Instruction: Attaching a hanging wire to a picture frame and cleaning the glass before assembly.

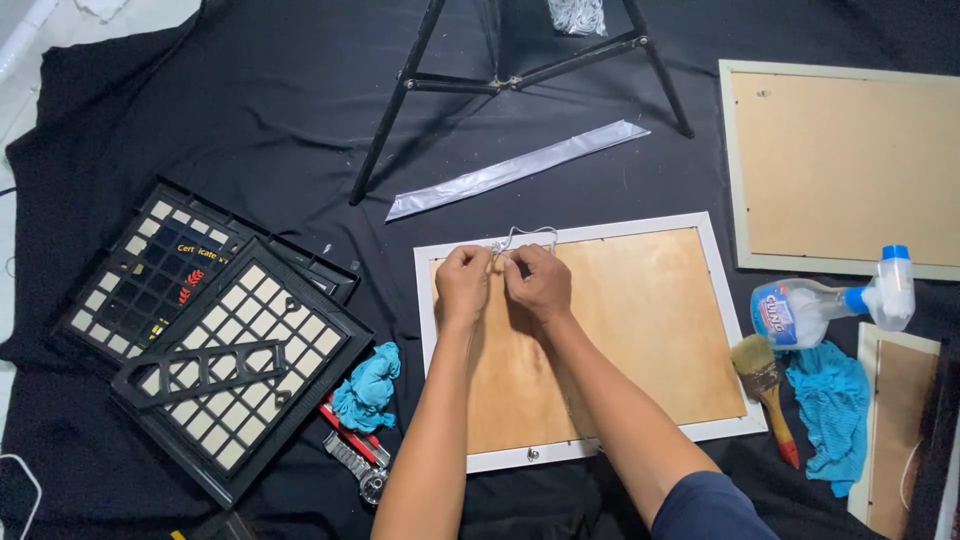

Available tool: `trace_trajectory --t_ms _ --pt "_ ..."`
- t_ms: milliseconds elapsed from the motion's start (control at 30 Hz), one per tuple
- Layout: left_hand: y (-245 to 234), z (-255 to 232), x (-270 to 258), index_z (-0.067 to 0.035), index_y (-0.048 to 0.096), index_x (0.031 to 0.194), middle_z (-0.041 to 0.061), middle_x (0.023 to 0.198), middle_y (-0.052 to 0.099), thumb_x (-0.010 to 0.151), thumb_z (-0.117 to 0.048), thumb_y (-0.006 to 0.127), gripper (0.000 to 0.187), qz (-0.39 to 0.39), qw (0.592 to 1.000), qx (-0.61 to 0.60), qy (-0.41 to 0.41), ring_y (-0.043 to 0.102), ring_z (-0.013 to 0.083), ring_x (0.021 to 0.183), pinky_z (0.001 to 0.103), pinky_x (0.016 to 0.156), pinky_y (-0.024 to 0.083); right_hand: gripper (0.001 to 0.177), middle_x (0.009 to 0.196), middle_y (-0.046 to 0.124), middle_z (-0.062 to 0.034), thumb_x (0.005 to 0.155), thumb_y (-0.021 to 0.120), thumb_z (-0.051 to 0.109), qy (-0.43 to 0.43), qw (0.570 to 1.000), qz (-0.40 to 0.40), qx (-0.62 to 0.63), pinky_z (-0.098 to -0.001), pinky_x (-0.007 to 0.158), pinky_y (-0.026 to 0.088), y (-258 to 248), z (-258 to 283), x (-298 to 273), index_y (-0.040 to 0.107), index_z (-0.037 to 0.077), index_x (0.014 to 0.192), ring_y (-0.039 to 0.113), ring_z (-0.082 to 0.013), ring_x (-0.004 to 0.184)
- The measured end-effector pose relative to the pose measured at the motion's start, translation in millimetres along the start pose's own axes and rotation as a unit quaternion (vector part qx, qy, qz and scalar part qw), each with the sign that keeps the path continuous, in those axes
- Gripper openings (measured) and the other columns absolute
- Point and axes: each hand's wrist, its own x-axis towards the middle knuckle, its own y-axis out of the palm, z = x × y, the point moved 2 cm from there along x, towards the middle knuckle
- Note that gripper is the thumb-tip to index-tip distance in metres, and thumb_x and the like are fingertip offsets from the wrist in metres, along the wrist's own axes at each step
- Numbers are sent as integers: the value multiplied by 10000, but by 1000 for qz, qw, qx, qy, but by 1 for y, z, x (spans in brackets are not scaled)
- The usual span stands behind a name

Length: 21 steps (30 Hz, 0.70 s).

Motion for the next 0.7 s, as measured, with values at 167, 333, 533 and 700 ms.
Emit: trace_trajectory --t_ms 167,333,533,700 --pt "-30 -54 -60 -170 703 860 -2 769 689 848 -316 616 170 -50 982 -176 52 648 131 741 238 591 503 179 667 629 40 859 696 406 -11 1000 -9 -19 -302 765 567 6 -6 1 653 268 754 715 -199 782" --pt "-31 -63 -61 -55 656 783 94 705 690 809 -170 619 124 -17 966 -246 82 618 131 563 233 448 516 161 669 632 -2 839 694 361 0 1000 -11 -22 -338 741 577 6 -6 0 655 228 757 712 -234 766" --pt "-39 -57 -55 -143 643 737 47 588 675 752 -196 677 65 -92 977 -182 68 545 115 460 231 415 449 168 674 627 -21 863 636 346 36 999 10 -8 -358 730 565 -6 9 2 634 218 755 708 -248 771" --pt "-33 -19 -14 -118 596 702 53 571 607 707 -252 669 152 -130 985 -89 70 589 187 594 365 530 454 259 771 630 -186 996 437 336 143 987 33 59 -521 802 528 -23 29 4 556 125 905 679 -415 841"
